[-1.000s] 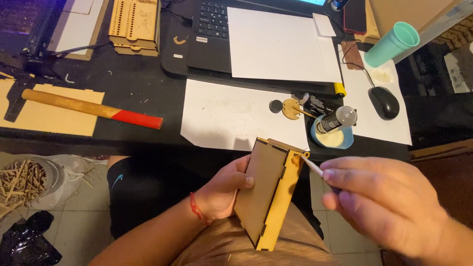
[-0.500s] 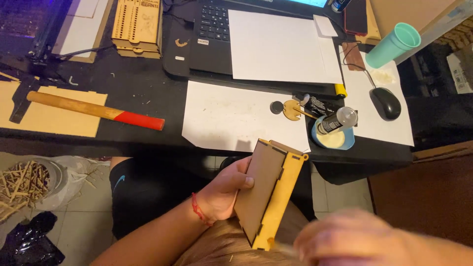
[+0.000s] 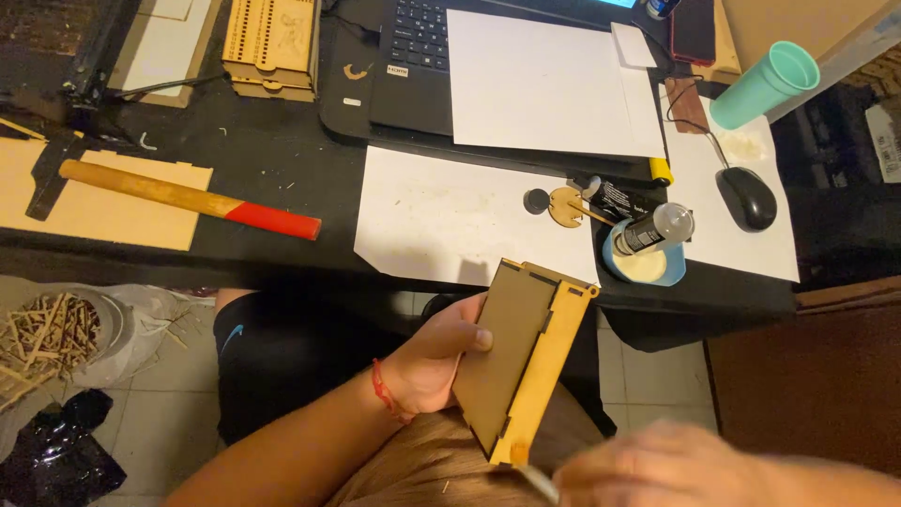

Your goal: Applying varnish to the surfaces of a small wooden box using a paintbrush.

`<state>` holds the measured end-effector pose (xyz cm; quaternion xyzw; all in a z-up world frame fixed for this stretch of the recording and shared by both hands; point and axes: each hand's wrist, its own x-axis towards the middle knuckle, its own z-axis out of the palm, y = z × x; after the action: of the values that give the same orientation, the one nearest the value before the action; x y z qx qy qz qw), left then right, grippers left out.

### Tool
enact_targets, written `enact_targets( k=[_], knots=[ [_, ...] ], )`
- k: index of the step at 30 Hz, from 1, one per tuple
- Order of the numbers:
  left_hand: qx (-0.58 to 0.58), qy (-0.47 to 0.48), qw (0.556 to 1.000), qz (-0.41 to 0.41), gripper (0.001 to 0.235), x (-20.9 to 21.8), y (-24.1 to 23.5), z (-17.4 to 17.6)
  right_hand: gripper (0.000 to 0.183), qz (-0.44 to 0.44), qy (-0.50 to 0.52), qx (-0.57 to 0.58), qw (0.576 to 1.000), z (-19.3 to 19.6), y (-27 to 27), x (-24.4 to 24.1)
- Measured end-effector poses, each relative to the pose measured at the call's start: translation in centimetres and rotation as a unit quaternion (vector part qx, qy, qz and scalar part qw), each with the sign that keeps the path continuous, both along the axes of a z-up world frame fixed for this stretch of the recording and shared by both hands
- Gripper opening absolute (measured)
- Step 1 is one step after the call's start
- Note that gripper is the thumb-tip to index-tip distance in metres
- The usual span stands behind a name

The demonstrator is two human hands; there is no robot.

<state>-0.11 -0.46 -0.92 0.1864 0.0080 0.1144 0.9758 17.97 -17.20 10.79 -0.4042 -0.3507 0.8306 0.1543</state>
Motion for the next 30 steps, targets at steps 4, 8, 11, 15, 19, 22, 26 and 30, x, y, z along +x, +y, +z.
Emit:
enact_targets(
  k=[4,8,11,15,19,22,26,30],
  knots=[
    [-0.009,-0.003,1.0,-0.011,0.079,-0.1,-0.1,0.5,0.028,0.088,-0.431,0.624,0.646,1.9,0.4,3.0],
    [0.009,-0.009,1.0,-0.007,0.083,-0.2,0.2,1.4,0.011,-0.098,-0.505,0.747,0.422,6.8,4.4,-0.5],
    [-0.016,-0.012,1.0,-0.009,0.08,-0.4,0.5,1.5,0.036,0.063,-0.284,0.621,0.728,4.5,4.1,-0.7],
    [0.01,-0.011,1.0,-0.005,0.082,-0.2,0.6,0.9,0.039,0.091,-0.285,0.687,0.662,2.9,1.7,-1.8],
    [-0.003,-0.014,1.0,-0.013,0.082,-0.2,0.4,1.7,0.015,0.002,-0.367,0.705,0.607,5.8,4.4,-1.5],
    [-0.024,-0.058,0.998,-0.026,0.079,-0.4,0.5,2.4,0.013,-0.049,-0.426,0.772,0.469,5.7,4.0,-0.8],
    [-0.01,-0.031,0.999,0.024,0.078,-0.3,0.8,0.2,0.036,0.041,-0.178,0.654,0.735,1.5,2.4,-2.0],
    [-0.033,-0.015,0.999,0.018,0.081,-0.3,1.0,-0.6,0.035,0.126,-0.235,0.656,0.707,0.2,-2.3,0.4]
  ],
)
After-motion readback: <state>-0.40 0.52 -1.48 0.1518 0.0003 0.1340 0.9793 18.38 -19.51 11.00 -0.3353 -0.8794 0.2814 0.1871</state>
